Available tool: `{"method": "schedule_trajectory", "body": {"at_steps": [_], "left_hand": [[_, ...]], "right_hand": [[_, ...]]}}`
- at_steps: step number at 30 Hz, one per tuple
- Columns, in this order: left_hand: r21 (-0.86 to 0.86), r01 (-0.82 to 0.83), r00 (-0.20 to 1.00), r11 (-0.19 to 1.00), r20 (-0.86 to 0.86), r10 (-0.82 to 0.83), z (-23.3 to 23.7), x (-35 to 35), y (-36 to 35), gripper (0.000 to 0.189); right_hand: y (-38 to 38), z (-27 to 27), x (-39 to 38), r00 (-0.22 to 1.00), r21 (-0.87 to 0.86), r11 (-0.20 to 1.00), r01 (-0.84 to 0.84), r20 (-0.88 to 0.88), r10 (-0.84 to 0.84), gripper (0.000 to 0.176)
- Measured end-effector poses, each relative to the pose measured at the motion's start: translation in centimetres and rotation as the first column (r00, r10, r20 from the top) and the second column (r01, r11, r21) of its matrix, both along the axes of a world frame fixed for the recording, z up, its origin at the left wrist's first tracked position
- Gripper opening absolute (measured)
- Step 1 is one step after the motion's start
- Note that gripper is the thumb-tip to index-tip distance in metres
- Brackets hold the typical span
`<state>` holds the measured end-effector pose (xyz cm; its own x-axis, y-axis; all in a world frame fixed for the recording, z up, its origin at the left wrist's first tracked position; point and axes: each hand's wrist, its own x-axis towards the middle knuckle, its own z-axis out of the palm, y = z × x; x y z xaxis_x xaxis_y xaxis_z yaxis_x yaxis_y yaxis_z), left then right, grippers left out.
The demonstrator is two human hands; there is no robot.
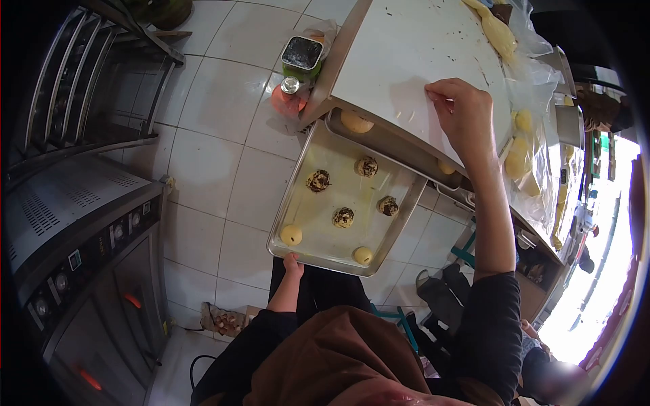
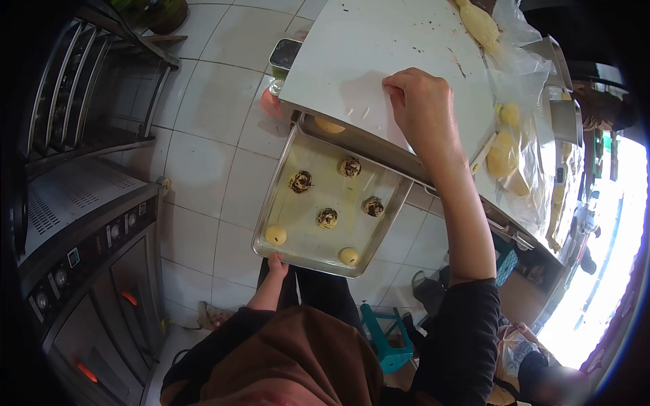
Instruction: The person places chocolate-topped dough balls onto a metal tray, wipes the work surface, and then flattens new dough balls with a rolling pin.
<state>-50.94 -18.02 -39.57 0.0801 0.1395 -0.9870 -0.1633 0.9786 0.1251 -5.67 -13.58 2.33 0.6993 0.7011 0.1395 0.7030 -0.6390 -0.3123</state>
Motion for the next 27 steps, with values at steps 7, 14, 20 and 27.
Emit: {"method": "schedule_trajectory", "body": {"at_steps": [7,14,20,27], "left_hand": [[-0.004,-0.01,1.0,1.0,-0.015,0.01,0.4,0.1,0.2,0.023],[-0.009,0.035,0.999,0.999,0.007,-0.035,0.4,-0.4,0.3,0.014],[0.009,0.021,0.997,1.0,0.073,-0.021,0.1,-0.2,0.3,0.019],[0.003,0.021,0.997,1.0,0.079,-0.022,0.0,-0.6,0.3,0.025]], "right_hand": [[0.7,1.3,0.5,0.983,-0.12,0.978,0.17,-0.052,-0.178,0.015],[-8.8,1.5,1.5,0.573,0.352,0.89,0.29,-0.809,0.133,0.024],[-16.2,-8.0,-9.7,-0.123,0.271,0.66,0.701,-0.865,0.486,0.02],[-15.6,-29.1,-12.4,0.196,0.149,0.379,0.913,-0.977,-0.087,0.018]]}}
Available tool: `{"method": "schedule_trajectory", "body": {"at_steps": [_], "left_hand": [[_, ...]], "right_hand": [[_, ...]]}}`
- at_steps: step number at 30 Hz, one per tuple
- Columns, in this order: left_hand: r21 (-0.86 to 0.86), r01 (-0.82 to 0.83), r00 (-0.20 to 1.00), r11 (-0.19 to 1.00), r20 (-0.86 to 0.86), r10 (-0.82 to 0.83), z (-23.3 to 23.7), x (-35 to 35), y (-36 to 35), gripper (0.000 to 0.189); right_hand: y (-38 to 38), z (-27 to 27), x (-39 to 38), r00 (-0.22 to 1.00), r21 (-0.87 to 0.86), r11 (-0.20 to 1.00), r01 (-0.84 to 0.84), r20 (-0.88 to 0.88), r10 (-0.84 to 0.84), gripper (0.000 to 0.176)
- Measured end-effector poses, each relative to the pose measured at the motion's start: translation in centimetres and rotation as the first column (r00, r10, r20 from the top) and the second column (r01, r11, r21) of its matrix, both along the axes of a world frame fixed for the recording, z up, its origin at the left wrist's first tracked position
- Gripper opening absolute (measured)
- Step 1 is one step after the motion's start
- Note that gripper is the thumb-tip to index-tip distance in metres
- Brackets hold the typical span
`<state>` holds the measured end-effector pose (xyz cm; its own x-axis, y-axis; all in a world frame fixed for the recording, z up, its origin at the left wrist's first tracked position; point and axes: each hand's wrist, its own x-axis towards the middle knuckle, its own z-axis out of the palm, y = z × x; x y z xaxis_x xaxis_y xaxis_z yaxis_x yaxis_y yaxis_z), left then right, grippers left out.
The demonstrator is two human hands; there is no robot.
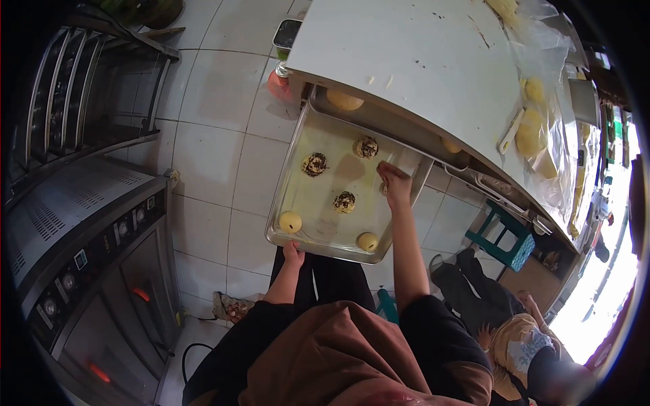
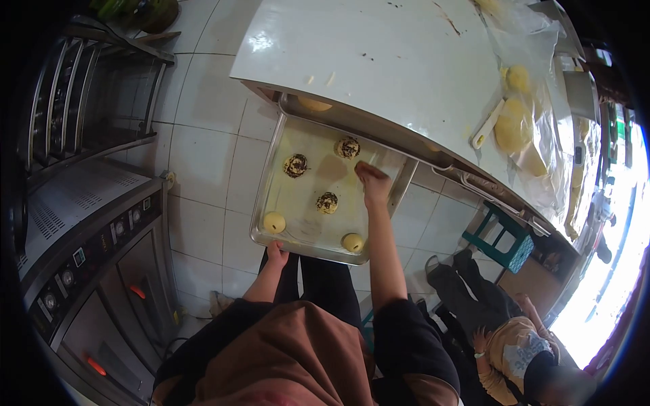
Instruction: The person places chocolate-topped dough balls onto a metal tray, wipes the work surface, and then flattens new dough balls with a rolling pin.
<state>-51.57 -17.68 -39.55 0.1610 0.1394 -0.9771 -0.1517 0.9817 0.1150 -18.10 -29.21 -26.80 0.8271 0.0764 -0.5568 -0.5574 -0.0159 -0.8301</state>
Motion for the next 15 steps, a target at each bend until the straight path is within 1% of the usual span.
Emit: {"method": "schedule_trajectory", "body": {"at_steps": [1,2,3,4,7,10,13,15], "left_hand": [[-0.002,0.001,1.0,1.0,0.009,-0.001,-0.4,-0.3,0.1,0.026],[-0.01,0.025,0.999,1.0,0.032,-0.025,-1.1,-1.0,0.1,0.026],[-0.019,0.049,0.997,0.999,0.056,-0.048,-2.1,-1.9,0.1,0.026],[-0.027,0.073,0.994,0.997,0.082,-0.07,-2.0,-2.0,0.2,0.026],[-0.006,0.037,0.999,0.999,-0.028,-0.037,-0.5,-0.6,0.2,0.022],[-0.023,0.062,0.998,0.998,-0.015,-0.062,-0.4,-0.6,0.4,0.019],[-0.032,0.047,0.999,0.998,-0.003,-0.047,-0.3,-0.3,0.4,0.018],[-0.03,0.052,0.998,0.998,-0.032,-0.053,-0.2,-0.2,0.6,0.018]], "right_hand": [[0.8,-2.0,0.5,0.992,-0.153,0.984,0.092,0.098,-0.078,0.017],[1.5,-3.3,1.1,0.982,-0.306,0.949,0.068,0.187,-0.01,0.017],[2.1,-4.3,1.6,0.962,-0.454,0.889,0.057,0.262,0.072,0.016],[2.7,-4.6,1.8,0.932,-0.589,0.806,0.061,0.322,0.165,0.016],[4.5,-4.5,1.7,0.899,-0.632,0.764,0.132,0.4,0.175,0.009],[4.9,-4.8,1.8,0.847,-0.654,0.74,0.157,0.474,0.24,0.011],[4.7,-4.8,1.9,0.886,-0.746,0.661,0.086,0.361,0.292,0.014],[4.5,-4.8,1.8,0.854,-0.679,0.726,0.111,0.438,0.28,0.016]]}}
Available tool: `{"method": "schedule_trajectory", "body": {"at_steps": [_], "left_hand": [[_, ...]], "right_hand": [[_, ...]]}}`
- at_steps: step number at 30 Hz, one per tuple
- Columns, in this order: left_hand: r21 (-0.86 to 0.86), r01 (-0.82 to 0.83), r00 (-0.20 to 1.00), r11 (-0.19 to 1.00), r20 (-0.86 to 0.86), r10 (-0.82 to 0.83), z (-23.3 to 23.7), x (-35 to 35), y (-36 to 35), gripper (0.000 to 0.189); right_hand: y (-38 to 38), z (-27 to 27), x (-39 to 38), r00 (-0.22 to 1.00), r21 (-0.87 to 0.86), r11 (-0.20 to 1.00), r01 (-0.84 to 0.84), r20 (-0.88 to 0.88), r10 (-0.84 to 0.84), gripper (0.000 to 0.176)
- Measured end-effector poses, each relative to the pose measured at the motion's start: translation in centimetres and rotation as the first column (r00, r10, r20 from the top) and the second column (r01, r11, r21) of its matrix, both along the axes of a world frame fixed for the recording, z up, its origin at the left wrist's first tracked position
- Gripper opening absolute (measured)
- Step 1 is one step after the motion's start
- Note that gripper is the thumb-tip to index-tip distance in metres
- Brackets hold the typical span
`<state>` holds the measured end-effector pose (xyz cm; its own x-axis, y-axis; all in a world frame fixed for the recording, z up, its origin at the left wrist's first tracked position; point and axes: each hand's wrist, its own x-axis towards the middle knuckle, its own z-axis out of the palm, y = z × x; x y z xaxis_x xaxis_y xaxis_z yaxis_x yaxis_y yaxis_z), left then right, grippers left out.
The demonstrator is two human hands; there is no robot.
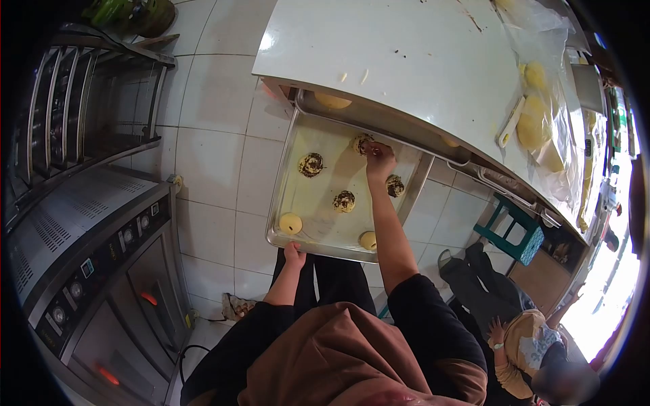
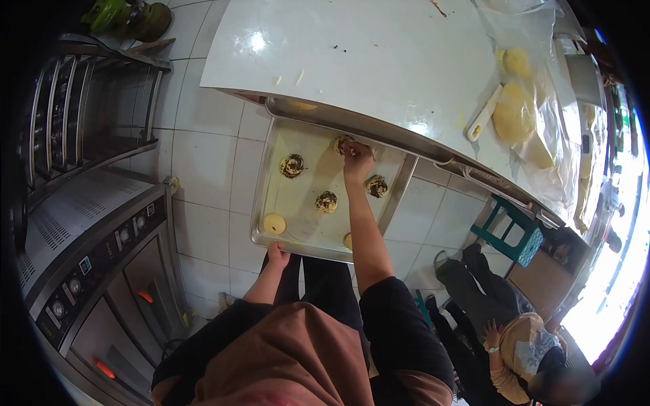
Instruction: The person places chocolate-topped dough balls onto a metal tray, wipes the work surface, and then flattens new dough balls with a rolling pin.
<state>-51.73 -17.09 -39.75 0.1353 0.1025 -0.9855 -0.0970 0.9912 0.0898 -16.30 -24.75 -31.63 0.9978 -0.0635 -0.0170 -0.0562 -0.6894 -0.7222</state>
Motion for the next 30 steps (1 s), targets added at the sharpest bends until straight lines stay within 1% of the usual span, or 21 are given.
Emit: {"method": "schedule_trajectory", "body": {"at_steps": [1,4,7,10,13,16,19,22,25,26,28,30], "left_hand": [[0.0,0.002,1.0,1.0,-0.015,-0.002,-0.1,-0.1,0.0,0.018],[-0.011,0.018,1.0,1.0,0.002,-0.018,0.4,0.1,0.1,0.016],[0.027,0.017,1.0,0.999,0.014,-0.018,0.3,0.1,-0.1,0.013],[-0.014,0.029,0.999,0.999,0.034,-0.028,-0.5,-0.3,0.0,0.01],[0.008,0.004,1.0,1.0,-0.018,-0.004,-0.8,-0.4,-0.2,0.009],[-0.011,0.031,0.999,0.999,0.032,-0.03,-1.1,-0.8,-0.1,0.009],[0.016,0.034,0.999,0.999,0.021,-0.034,-1.0,-0.8,-0.2,0.009],[0.003,0.053,0.998,0.999,-0.016,-0.052,-1.1,-0.3,-0.2,0.011],[0.019,0.051,0.998,0.999,0.031,-0.051,-1.1,-0.7,0.0,0.01],[0.021,0.053,0.998,0.998,0.031,-0.054,-1.1,-0.9,-0.1,0.01],[0.024,0.058,0.998,0.998,0.033,-0.059,-0.7,-0.8,-0.1,0.011],[0.009,0.035,0.999,0.999,-0.019,-0.035,-0.7,-0.5,-0.1,0.011]], "right_hand": [[-0.2,-0.1,-0.1,0.999,0.042,0.999,-0.014,0.03,0.012,0.017],[-0.9,-0.5,-0.3,0.997,0.041,0.996,-0.074,0.01,0.074,0.024],[-1.1,-0.2,-0.2,0.992,0.011,0.994,-0.107,0.064,0.106,0.032],[-0.7,0.1,0.1,0.999,0.091,0.995,-0.03,-0.019,0.031,0.034],[-0.5,0.0,0.7,0.998,0.072,0.995,-0.069,-0.007,0.07,0.029],[-0.3,0.0,1.1,0.996,0.003,0.999,-0.039,-0.076,0.039,0.024],[-0.2,0.2,1.0,0.995,-0.049,0.995,-0.085,0.055,0.088,0.019],[-0.3,0.2,0.9,0.987,-0.136,0.978,-0.156,0.021,0.16,0.016],[-1.4,-0.2,1.0,0.981,0.02,0.982,-0.187,0.053,0.186,0.015],[-2.2,-0.2,0.9,0.99,0.133,0.983,-0.13,-0.03,0.135,0.016],[-4.3,0.9,0.2,0.977,0.337,0.942,0.015,-0.207,0.059,0.018],[-7.0,2.5,-0.6,0.944,0.371,0.921,0.118,-0.329,0.012,0.018]]}}
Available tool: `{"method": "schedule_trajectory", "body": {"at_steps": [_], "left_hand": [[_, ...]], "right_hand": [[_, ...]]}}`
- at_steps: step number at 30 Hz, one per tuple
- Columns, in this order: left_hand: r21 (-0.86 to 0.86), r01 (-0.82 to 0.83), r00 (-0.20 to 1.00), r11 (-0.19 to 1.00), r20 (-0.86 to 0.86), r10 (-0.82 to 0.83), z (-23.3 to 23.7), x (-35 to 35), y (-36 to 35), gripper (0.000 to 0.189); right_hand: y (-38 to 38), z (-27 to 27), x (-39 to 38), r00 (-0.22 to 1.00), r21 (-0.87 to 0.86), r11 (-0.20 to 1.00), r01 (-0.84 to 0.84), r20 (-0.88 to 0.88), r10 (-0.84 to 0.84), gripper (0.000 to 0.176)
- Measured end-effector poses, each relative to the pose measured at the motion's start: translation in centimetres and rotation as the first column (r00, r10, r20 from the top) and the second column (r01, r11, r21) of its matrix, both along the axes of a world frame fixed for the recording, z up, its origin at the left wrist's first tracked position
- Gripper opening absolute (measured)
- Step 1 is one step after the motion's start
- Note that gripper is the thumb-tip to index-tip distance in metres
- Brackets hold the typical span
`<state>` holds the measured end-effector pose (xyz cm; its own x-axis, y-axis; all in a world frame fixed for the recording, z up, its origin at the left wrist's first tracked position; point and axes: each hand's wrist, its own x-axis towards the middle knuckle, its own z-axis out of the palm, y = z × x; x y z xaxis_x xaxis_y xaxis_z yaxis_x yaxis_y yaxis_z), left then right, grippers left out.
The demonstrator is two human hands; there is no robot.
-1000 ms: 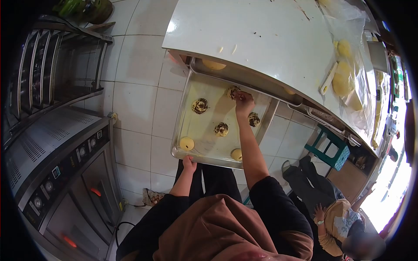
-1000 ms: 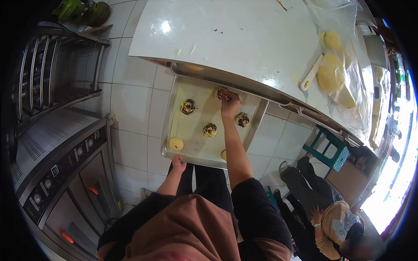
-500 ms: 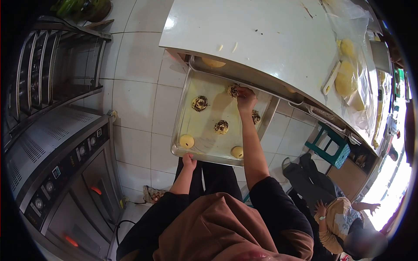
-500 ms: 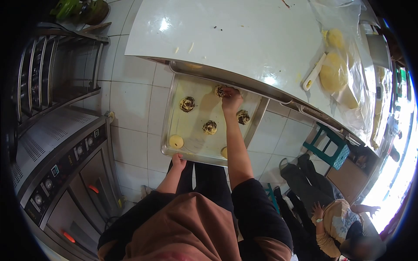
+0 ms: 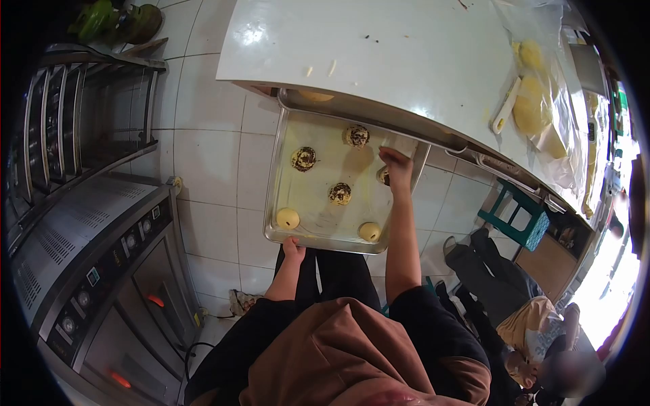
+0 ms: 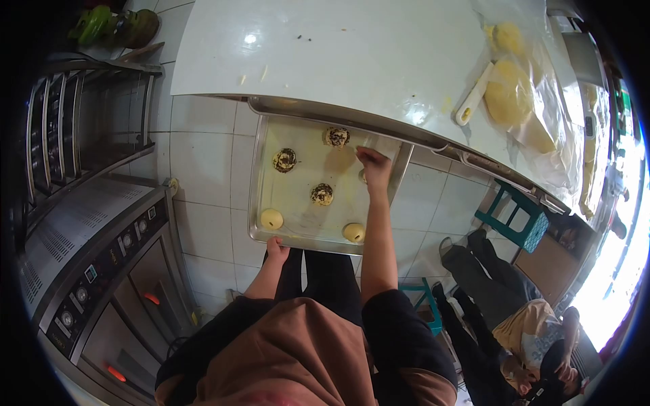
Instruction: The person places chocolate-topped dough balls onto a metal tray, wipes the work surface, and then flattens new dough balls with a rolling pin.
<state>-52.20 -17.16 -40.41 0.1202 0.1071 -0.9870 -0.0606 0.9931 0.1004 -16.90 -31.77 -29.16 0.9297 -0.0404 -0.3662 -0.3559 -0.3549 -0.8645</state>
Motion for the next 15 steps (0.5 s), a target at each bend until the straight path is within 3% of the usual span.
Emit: {"method": "schedule_trajectory", "body": {"at_steps": [1,4,7,10,13,15], "left_hand": [[-0.006,-0.013,1.0,1.0,-0.024,0.013,0.1,0.5,0.0,0.011],[-0.013,-0.006,0.998,1.0,-0.062,0.005,1.1,1.8,0.1,0.012],[-0.008,-0.013,0.999,1.0,-0.033,0.013,1.3,2.1,0.1,0.012],[-0.033,-0.002,1.0,0.999,-0.027,0.001,1.0,1.9,0.4,0.012],[-0.037,0.029,0.999,0.999,-0.018,-0.029,0.8,2.1,0.4,0.012],[-0.05,0.073,0.997,0.996,0.022,-0.072,0.5,2.4,0.7,0.012]], "right_hand": [[-1.4,0.6,-0.4,0.998,0.023,0.999,0.03,-0.061,-0.029,0.018],[-4.6,1.1,-1.5,0.997,-0.274,0.961,-0.029,-0.075,0.008,0.019],[-6.5,0.3,-2.3,0.998,-0.319,0.946,-0.053,-0.038,0.043,0.021],[-6.7,-0.1,-2.9,0.991,-0.51,0.851,-0.124,-0.029,0.127,0.02],[-5.8,-0.5,-3.4,0.99,-0.509,0.861,-0.007,0.119,0.079,0.015],[-5.6,-0.3,-3.3,0.962,-0.624,0.782,-0.005,0.211,0.174,0.016]]}}
